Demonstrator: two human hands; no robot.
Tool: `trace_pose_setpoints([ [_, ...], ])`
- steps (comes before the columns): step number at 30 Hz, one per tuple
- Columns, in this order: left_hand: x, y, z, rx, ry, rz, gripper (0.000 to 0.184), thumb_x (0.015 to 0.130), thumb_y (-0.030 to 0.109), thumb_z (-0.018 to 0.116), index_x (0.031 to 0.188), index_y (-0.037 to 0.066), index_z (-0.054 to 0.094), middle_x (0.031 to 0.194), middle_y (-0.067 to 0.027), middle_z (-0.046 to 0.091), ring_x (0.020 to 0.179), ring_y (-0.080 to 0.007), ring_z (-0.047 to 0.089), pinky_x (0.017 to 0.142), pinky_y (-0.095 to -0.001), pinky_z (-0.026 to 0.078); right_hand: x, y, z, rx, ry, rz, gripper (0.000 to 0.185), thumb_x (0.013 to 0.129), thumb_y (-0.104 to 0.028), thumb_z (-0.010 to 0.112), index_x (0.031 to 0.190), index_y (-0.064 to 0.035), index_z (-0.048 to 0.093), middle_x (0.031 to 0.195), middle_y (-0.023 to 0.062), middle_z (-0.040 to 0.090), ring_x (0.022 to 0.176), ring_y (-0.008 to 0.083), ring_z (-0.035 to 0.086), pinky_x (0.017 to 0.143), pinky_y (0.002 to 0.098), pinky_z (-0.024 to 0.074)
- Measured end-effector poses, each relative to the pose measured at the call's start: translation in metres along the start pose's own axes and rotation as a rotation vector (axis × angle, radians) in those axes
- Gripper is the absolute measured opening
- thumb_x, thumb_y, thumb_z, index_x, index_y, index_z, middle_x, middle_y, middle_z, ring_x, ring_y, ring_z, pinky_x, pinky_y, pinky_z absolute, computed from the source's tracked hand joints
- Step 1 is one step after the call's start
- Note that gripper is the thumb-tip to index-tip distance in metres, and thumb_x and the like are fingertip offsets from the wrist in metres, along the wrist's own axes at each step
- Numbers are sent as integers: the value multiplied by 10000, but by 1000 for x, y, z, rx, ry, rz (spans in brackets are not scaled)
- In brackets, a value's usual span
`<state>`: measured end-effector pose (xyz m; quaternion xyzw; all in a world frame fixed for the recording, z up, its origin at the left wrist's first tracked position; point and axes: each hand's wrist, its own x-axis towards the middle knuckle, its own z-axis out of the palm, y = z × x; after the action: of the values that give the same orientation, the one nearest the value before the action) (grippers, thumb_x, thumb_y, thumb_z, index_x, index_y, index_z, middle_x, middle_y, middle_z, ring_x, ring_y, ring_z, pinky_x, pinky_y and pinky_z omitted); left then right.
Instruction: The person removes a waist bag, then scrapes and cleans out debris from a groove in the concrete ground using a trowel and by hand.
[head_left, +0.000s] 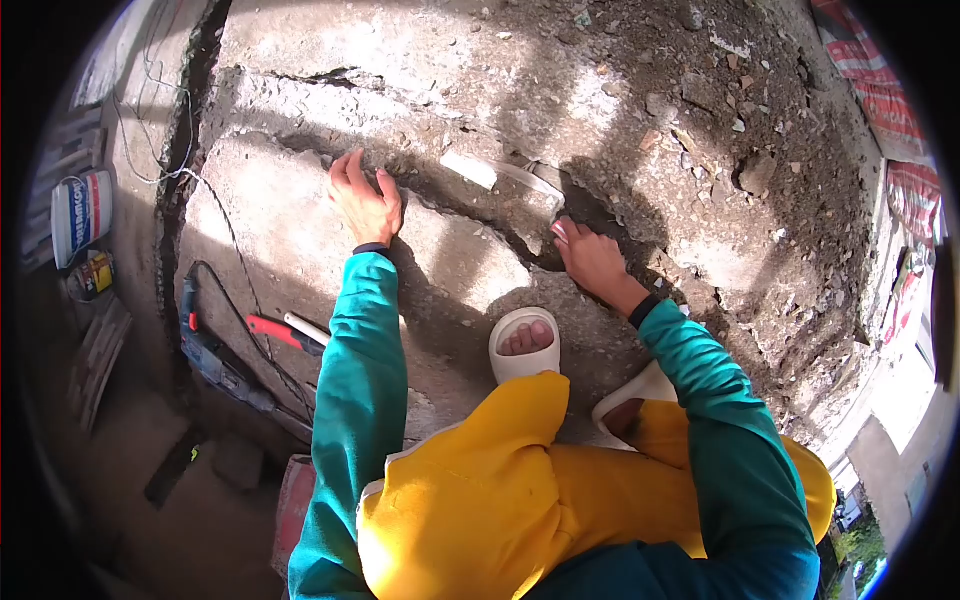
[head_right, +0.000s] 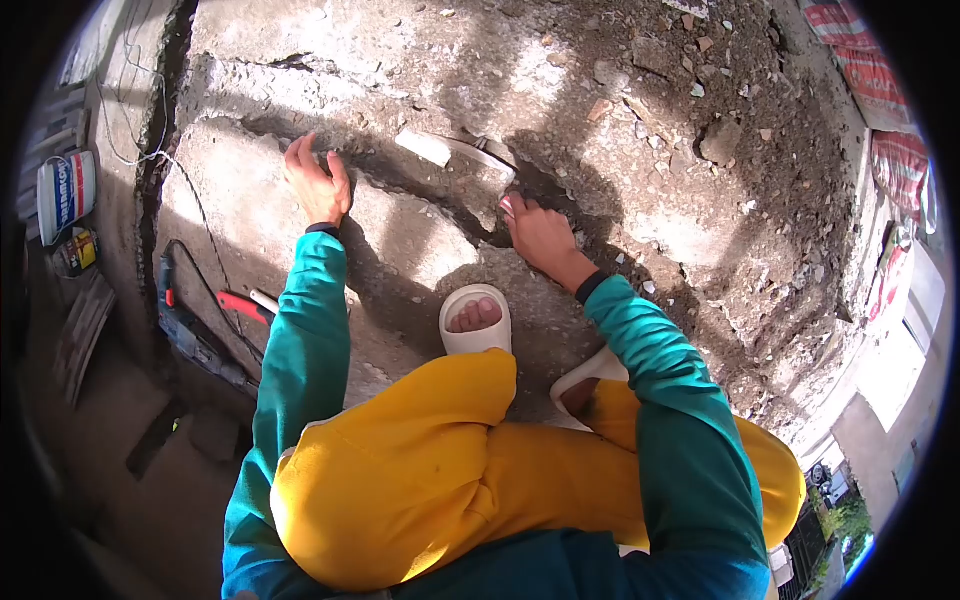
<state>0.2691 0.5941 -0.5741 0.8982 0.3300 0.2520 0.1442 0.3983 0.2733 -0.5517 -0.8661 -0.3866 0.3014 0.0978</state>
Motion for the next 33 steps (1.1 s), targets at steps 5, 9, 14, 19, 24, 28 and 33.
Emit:
trace_pose_setpoints([
  [5, 24, 21, -4, 336, -405, 139, 212, 776, 176, 625, 980, 158, 681, 1097, -64, 601, 1069, -256, 531, 938, -457, 334, 25, -6, 0, -36, 0, -39, 368, 935, -306, 501, 1181, -32, 512, 875, 187, 666, 743, 392, 662, 685, 494, 534],
  [9, 36, 17, 55, 73, -1066, 371, 144, 738, 165, 656, 871, 172, 711, 922, -44, 686, 865, -285, 664, 775, -435, 507, 20, -5, -12, -2, -84, -14, 365, 949, -302, 469, 1158, -6, 517, 898, 200, 661, 794, 386, 663, 689, 497, 530],
  [14, 27, 32, 124, 507, -1146, 754, 209, 759, 234, 627, 947, 150, 660, 907, -90, 670, 887, -265, 661, 732, -421, 518, -25, 14, -9, 86, -86, 76, 338, 930, -279, 498, 1129, -5, 490, 879, 240, 646, 745, 423, 651, 675, 504, 529],
  [19, 23, 38, 130, 542, -838, 1152, 188, 812, 243, 569, 680, 170, 681, 805, -48, 638, 753, -222, 635, 554, -388, 464, -71, 44, -5, 154, -69, 132, 334, 915, -240, 527, 1183, -44, 481, 936, 228, 655, 747, 433, 640, 672, 524, 514],
  [24, 46, 51, 109, 523, -1150, 1127, 156, 790, 236, 586, 718, 150, 695, 824, -96, 661, 732, -250, 650, 561, -407, 486, -82, 64, -3, 208, -37, 94, 338, 910, -234, 534, 1186, -41, 501, 931, 224, 653, 771, 430, 637, 685, 519, 513],
  [28, 85, 91, 29, 294, -1333, 648, 216, 641, 229, 707, 728, 34, 678, 774, -207, 663, 790, -381, 659, 715, -461, 524, -84, 77, 6, 168, -62, 128, 303, 915, -226, 527, 1154, -39, 507, 910, 222, 652, 763, 424, 637, 677, 505, 517],
  [33, 156, 200, -44, -20, -1243, 669, 196, 719, 158, 685, 714, -35, 650, 661, -213, 620, 644, -356, 633, 630, -412, 500, -85, 75, 12, 74, 67, 68, 265, 927, -226, 513, 1110, -36, 507, 896, 206, 649, 755, 416, 639, 662, 496, 519],
])
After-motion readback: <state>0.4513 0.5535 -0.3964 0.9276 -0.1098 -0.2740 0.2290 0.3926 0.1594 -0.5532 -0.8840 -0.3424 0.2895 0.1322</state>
